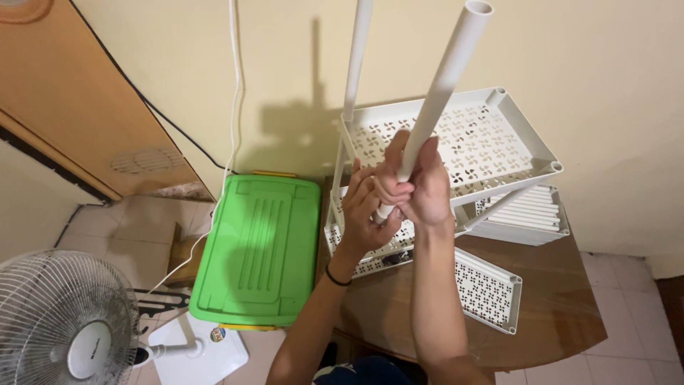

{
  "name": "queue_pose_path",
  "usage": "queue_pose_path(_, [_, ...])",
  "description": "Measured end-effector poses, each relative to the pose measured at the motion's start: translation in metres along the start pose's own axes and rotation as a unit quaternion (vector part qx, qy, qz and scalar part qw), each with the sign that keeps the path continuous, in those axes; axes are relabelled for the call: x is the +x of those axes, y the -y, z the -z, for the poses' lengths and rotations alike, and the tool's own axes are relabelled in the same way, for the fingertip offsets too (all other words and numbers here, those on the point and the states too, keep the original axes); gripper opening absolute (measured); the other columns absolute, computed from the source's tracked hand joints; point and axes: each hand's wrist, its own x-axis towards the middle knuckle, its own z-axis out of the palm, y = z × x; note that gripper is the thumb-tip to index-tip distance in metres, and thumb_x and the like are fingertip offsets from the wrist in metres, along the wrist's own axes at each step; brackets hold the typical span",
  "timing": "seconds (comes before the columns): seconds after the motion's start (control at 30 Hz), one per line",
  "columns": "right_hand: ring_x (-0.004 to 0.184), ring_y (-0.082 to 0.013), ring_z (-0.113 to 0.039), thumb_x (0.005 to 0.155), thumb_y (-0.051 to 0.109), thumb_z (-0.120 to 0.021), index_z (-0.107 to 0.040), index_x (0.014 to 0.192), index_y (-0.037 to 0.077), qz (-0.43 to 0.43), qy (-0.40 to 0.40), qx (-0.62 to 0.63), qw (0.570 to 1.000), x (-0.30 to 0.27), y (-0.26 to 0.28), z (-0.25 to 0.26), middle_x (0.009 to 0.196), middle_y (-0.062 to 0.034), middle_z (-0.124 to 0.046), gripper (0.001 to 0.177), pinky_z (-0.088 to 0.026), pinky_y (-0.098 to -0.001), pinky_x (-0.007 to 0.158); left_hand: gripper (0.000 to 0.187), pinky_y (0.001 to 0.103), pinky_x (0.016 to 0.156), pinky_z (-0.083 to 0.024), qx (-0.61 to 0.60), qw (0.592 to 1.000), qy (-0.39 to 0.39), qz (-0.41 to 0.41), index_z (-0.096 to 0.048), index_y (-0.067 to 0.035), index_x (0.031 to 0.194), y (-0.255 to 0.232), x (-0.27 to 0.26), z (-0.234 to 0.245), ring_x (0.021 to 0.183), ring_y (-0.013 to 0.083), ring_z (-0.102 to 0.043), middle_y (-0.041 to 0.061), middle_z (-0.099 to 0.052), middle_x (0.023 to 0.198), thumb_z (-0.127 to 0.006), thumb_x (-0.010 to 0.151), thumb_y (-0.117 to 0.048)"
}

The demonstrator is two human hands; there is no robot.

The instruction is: The person assembles a white plastic shelving unit by inserting vertical poles into corner sockets and placing perforated trays onto the frame. The person repeatedly inserts and removes poles and trays to fit them into place.

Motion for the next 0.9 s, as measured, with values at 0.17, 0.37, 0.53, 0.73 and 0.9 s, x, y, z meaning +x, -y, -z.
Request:
queue_pose_path(0.17, [0.064,-0.0125,-0.05,0.109,0.027,-0.049,-0.052,0.11,0.005,0.069,-0.212,-0.239,0.945,-0.014,0.0,-0.036,0.08,-0.0054,-0.055,0.023,-0.042,-0.0274,0.055,0.024,0.062,0.131,-0.031,0.024,0.999,0.016,0.026,-0.066,-0.003,0.104,0.0,-0.001,-0.001,0.12,0.0369,-0.064,0.013,-0.067,0.107,-0.067,0.083,-0.013])
queue_pose_path(0.37, [0.068,-0.0067,-0.045,0.112,0.021,-0.048,-0.051,0.133,0.001,0.083,-0.351,-0.244,0.9,-0.026,-0.024,-0.069,0.084,0.0,-0.053,0.029,-0.036,-0.0224,0.057,0.035,0.063,0.125,-0.031,0.016,0.999,0.012,0.037,-0.067,0.003,0.118,0.0,-0.004,0.001,0.118,0.035,-0.063,0.013,-0.069,0.108,-0.069,0.091,-0.019])
queue_pose_path(0.53, [0.066,-0.0038,-0.038,0.115,0.025,-0.049,-0.051,0.128,0.001,0.165,-0.357,-0.247,0.886,-0.014,-0.042,-0.06,0.079,0.0039,-0.044,0.027,-0.031,-0.0204,0.06,0.017,0.061,0.131,-0.033,0.031,0.998,0.013,0.048,-0.069,-0.005,0.109,0.002,-0.006,0.0,0.125,0.0324,-0.065,0.009,-0.071,0.11,-0.068,0.097,-0.016])
queue_pose_path(0.73, [0.05,-0.0028,-0.029,0.114,0.041,-0.039,-0.055,0.103,0.001,0.074,-0.333,-0.122,0.932,-0.006,-0.021,-0.044,0.063,0.0064,-0.037,0.044,-0.023,-0.023,0.043,0.019,0.061,0.126,-0.031,0.008,1.0,0.001,0.019,-0.066,-0.006,0.097,0.001,-0.002,0.0,0.119,0.0335,-0.063,0.011,-0.069,0.102,-0.075,0.086,-0.018])
queue_pose_path(0.9, [0.046,-0.0029,-0.03,0.112,0.046,-0.041,-0.052,0.1,0.004,0.057,-0.248,-0.158,0.954,-0.009,0.004,-0.031,0.061,0.0046,-0.04,0.045,-0.023,-0.0242,0.038,0.016,0.059,0.129,-0.032,0.04,0.998,0.048,0.031,-0.059,-0.008,0.09,-0.003,0.004,0.008,0.125,0.036,-0.064,0.009,-0.064,0.098,-0.072,0.085,-0.015])
